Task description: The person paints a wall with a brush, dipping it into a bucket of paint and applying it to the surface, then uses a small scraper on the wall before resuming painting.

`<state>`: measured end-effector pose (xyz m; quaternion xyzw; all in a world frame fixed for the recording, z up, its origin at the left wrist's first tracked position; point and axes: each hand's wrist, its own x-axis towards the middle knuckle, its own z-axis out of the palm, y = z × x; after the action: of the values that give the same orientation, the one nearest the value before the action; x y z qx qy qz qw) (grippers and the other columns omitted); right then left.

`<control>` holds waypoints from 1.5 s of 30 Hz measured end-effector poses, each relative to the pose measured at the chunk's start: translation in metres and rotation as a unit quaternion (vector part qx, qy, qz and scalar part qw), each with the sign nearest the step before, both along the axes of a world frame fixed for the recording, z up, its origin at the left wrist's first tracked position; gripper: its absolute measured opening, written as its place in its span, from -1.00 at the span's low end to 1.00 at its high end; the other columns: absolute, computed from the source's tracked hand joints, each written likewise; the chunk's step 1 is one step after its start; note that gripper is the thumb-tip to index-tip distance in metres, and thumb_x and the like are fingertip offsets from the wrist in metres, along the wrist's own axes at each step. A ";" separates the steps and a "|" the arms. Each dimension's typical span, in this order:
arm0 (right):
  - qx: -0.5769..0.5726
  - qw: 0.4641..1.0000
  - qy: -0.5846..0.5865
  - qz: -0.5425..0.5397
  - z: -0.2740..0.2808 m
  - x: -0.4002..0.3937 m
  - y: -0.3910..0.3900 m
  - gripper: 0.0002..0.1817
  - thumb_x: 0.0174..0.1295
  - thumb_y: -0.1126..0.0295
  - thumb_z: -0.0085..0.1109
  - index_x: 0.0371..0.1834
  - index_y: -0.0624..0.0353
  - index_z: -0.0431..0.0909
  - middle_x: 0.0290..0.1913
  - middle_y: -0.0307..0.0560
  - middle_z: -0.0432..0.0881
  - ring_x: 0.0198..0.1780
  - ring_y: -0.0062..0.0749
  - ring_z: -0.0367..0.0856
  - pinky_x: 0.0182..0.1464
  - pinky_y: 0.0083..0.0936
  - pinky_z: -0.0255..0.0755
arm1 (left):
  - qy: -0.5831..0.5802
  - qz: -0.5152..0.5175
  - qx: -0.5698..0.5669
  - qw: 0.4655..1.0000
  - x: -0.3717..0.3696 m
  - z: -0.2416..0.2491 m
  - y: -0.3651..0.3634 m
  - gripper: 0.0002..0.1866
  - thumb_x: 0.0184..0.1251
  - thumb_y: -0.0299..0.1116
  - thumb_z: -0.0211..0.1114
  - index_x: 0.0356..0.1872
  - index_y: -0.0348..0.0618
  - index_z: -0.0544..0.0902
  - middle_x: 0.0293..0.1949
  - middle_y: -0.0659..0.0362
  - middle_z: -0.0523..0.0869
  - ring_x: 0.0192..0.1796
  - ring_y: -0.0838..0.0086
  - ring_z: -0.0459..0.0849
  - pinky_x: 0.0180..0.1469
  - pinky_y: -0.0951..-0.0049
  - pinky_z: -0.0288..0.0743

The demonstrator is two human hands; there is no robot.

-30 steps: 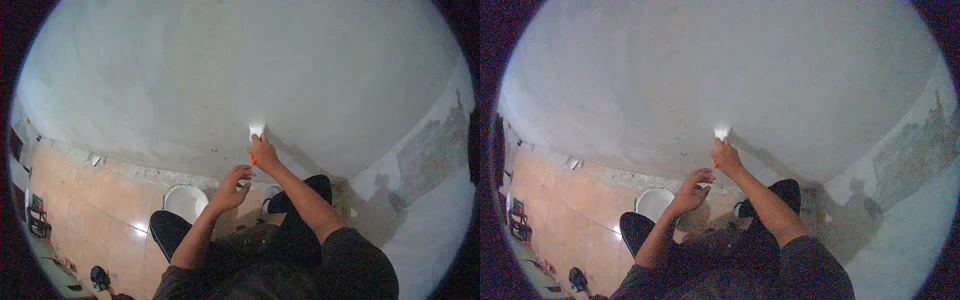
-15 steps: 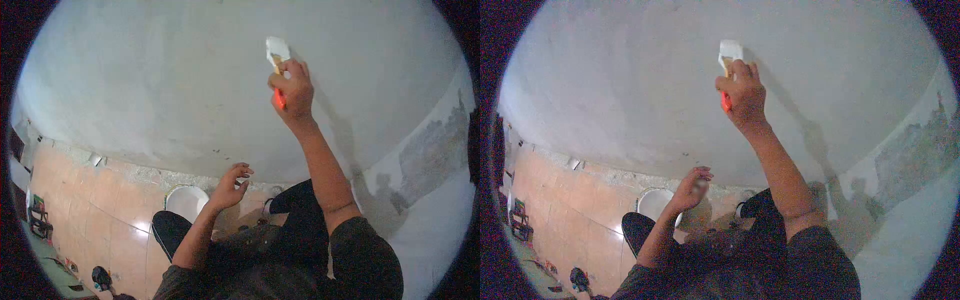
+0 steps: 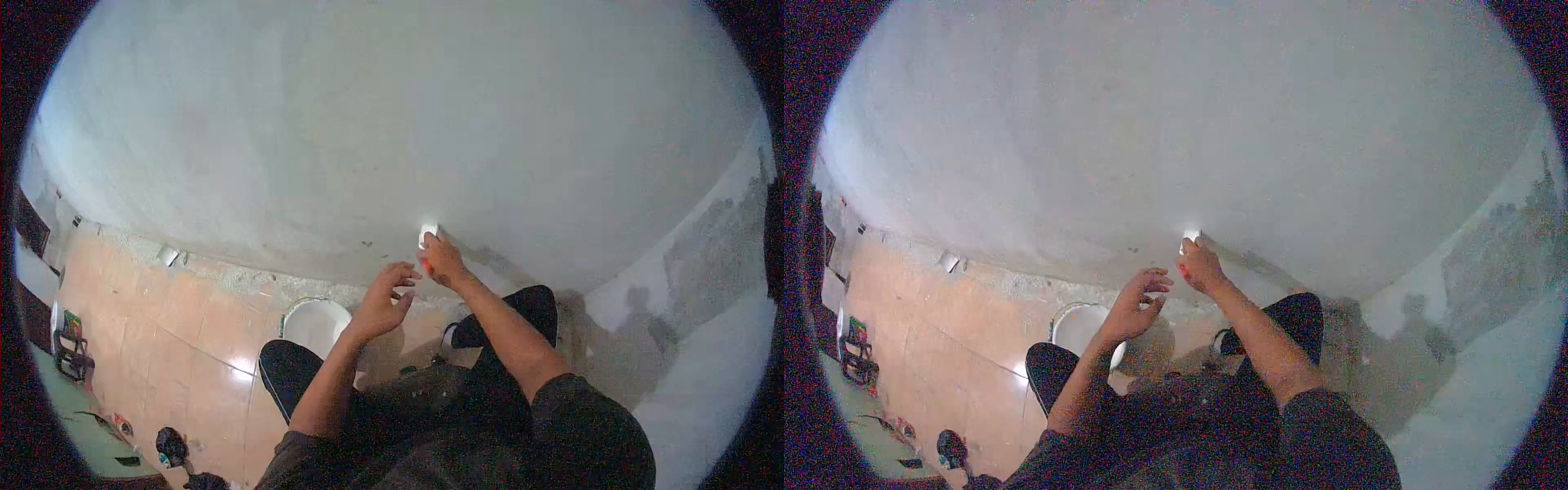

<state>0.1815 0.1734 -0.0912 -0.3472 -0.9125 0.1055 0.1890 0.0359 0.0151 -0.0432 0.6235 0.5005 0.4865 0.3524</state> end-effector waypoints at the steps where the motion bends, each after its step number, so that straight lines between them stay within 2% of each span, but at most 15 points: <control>1: 0.040 0.999 -0.005 0.025 0.005 0.000 0.007 -0.93 -0.09 0.44 0.18 -0.53 0.12 0.49 -0.27 0.02 0.38 -0.09 -0.06 0.43 -0.24 -0.19 0.51 | 0.009 -0.003 0.006 1.000 0.000 -0.001 0.001 -0.63 0.13 -0.62 0.17 0.00 -0.07 0.49 0.14 0.08 0.41 0.02 0.31 0.60 -0.13 0.38 0.52; 3: 0.086 0.995 0.028 0.046 0.041 -0.004 0.018 -0.93 -0.13 0.47 0.17 -0.57 0.10 0.47 -0.32 -0.05 0.36 -0.17 -0.09 0.42 -0.27 -0.18 0.45 | 0.000 -0.004 0.003 1.000 0.000 0.000 0.000 -0.62 0.14 -0.62 0.17 0.00 -0.07 0.48 0.15 0.08 0.41 0.01 0.31 0.60 -0.14 0.38 0.53; 7: 0.260 0.926 0.274 0.008 0.168 -0.010 0.024 -0.84 -0.22 0.65 0.10 -0.53 0.16 0.43 -0.35 -0.13 0.44 -0.23 -0.20 0.48 -0.27 -0.37 0.40 | -0.004 -0.006 -0.005 1.000 0.002 -0.005 0.000 -0.62 0.16 -0.62 0.16 0.03 -0.06 0.47 0.15 0.07 0.41 0.00 0.32 0.60 -0.15 0.38 0.54; 9: 0.293 0.927 0.231 -0.030 0.220 -0.010 0.009 -0.83 -0.23 0.66 0.12 -0.54 0.15 0.48 -0.35 -0.14 0.47 -0.25 -0.24 0.47 -0.29 -0.38 0.40 | -0.002 -0.011 -0.008 1.000 0.001 -0.004 0.000 -0.62 0.19 -0.59 0.15 0.06 -0.09 0.45 0.16 0.08 0.42 0.03 0.33 0.59 -0.10 0.37 0.53; 11: 0.341 0.909 0.238 -0.011 0.225 -0.011 0.014 -0.86 -0.23 0.55 0.16 -0.53 0.11 0.49 -0.30 -0.10 0.46 -0.24 -0.16 0.45 -0.30 -0.32 0.41 | 0.020 -0.008 0.001 1.000 -0.002 0.000 0.003 -0.64 0.22 -0.57 0.15 0.06 -0.11 0.46 0.18 0.10 0.41 0.05 0.34 0.57 -0.04 0.34 0.52; 15: 0.375 0.908 0.186 -0.032 0.165 -0.020 0.024 -0.88 -0.16 0.40 0.20 -0.49 0.08 0.54 -0.22 -0.02 0.45 -0.15 -0.08 0.44 -0.30 -0.23 0.45 | -0.016 -0.004 -0.021 1.000 -0.006 -0.002 0.007 -0.64 0.19 -0.58 0.17 0.03 -0.08 0.48 0.18 0.11 0.40 0.07 0.34 0.56 -0.02 0.32 0.51; 21: 0.164 0.982 0.087 -0.027 -0.005 -0.015 0.015 -0.76 0.02 0.37 0.18 -0.24 0.21 0.55 -0.06 0.08 0.48 -0.06 -0.02 0.45 -0.18 -0.17 0.51 | -0.004 0.020 -0.046 0.999 -0.013 -0.001 0.008 -0.59 0.15 -0.61 0.19 0.05 -0.09 0.46 0.18 0.13 0.41 0.06 0.36 0.56 -0.01 0.31 0.49; 26: 0.014 0.996 0.079 -0.028 -0.114 0.001 0.020 -0.77 0.00 0.38 0.18 -0.27 0.21 0.52 -0.13 0.08 0.44 -0.04 0.00 0.43 -0.17 -0.13 0.48 | -0.002 0.016 -0.050 0.999 -0.016 -0.001 0.006 -0.58 0.14 -0.62 0.19 0.07 -0.09 0.45 0.17 0.15 0.42 0.06 0.36 0.57 0.00 0.34 0.48; 28: -0.045 0.995 0.079 -0.043 -0.106 0.001 0.018 -0.82 -0.01 0.40 0.18 -0.33 0.18 0.52 -0.17 0.07 0.43 -0.06 -0.01 0.43 -0.17 -0.13 0.48 | -0.039 0.023 -0.059 0.997 -0.015 -0.003 0.009 -0.58 0.16 -0.62 0.17 0.08 -0.10 0.44 0.18 0.14 0.41 0.06 0.34 0.57 0.00 0.34 0.48; 30: 0.040 0.998 -0.004 0.041 -0.085 0.001 0.019 -0.92 -0.07 0.44 0.15 -0.47 0.14 0.49 -0.24 0.02 0.39 -0.15 -0.03 0.43 -0.17 -0.19 0.46 | -0.029 0.015 -0.066 0.997 -0.014 -0.007 0.011 -0.59 0.19 -0.62 0.15 0.09 -0.11 0.44 0.19 0.11 0.40 0.06 0.33 0.57 0.00 0.33 0.49; 32: 0.035 0.997 0.041 0.047 -0.032 -0.006 0.020 -0.93 -0.14 0.47 0.16 -0.54 0.11 0.49 -0.30 -0.02 0.39 -0.22 -0.06 0.42 -0.16 -0.23 0.44 | -0.013 0.005 -0.034 0.999 -0.011 -0.006 0.008 -0.60 0.19 -0.62 0.14 0.08 -0.11 0.44 0.19 0.09 0.40 0.06 0.31 0.57 0.01 0.32 0.50; 37: 0.167 0.978 0.100 0.075 0.105 -0.011 0.015 -0.86 -0.20 0.52 0.20 -0.50 0.11 0.51 -0.34 -0.05 0.44 -0.22 -0.09 0.44 -0.22 -0.23 0.43 | -0.001 -0.001 -0.025 1.000 -0.009 -0.013 0.005 -0.60 0.18 -0.62 0.15 0.07 -0.11 0.45 0.17 0.09 0.40 0.05 0.31 0.57 0.01 0.31 0.50; 38: 0.234 0.954 0.175 0.063 0.123 -0.013 0.010 -0.85 -0.21 0.51 0.23 -0.50 0.11 0.52 -0.31 -0.05 0.46 -0.23 -0.09 0.44 -0.24 -0.24 0.43 | 0.010 -0.001 -0.034 0.999 -0.010 -0.014 0.007 -0.61 0.18 -0.61 0.15 0.06 -0.11 0.46 0.17 0.09 0.41 0.05 0.31 0.57 0.01 0.31 0.50; 42: 0.354 0.886 0.299 0.011 0.135 -0.020 0.008 -0.83 -0.22 0.44 0.28 -0.49 0.11 0.54 -0.25 -0.04 0.51 -0.25 -0.09 0.46 -0.27 -0.24 0.42 | 0.005 0.001 -0.055 0.998 -0.011 -0.004 0.011 -0.62 0.19 -0.60 0.15 0.06 -0.11 0.47 0.16 0.09 0.41 0.05 0.31 0.58 0.00 0.31 0.50; 45: 0.296 0.931 0.214 -0.001 0.082 -0.023 0.016 -0.87 -0.15 0.42 0.26 -0.50 0.13 0.55 -0.22 -0.02 0.49 -0.17 -0.06 0.45 -0.21 -0.23 0.42 | -0.017 0.012 -0.063 0.998 -0.014 -0.003 0.014 -0.62 0.20 -0.58 0.16 0.07 -0.11 0.45 0.16 0.10 0.42 0.05 0.31 0.57 -0.01 0.30 0.50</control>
<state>0.1589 0.1890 -0.0095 -0.2453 -0.8401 -0.0981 0.4738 0.0218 0.0294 -0.0458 0.5853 0.5317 0.4687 0.3938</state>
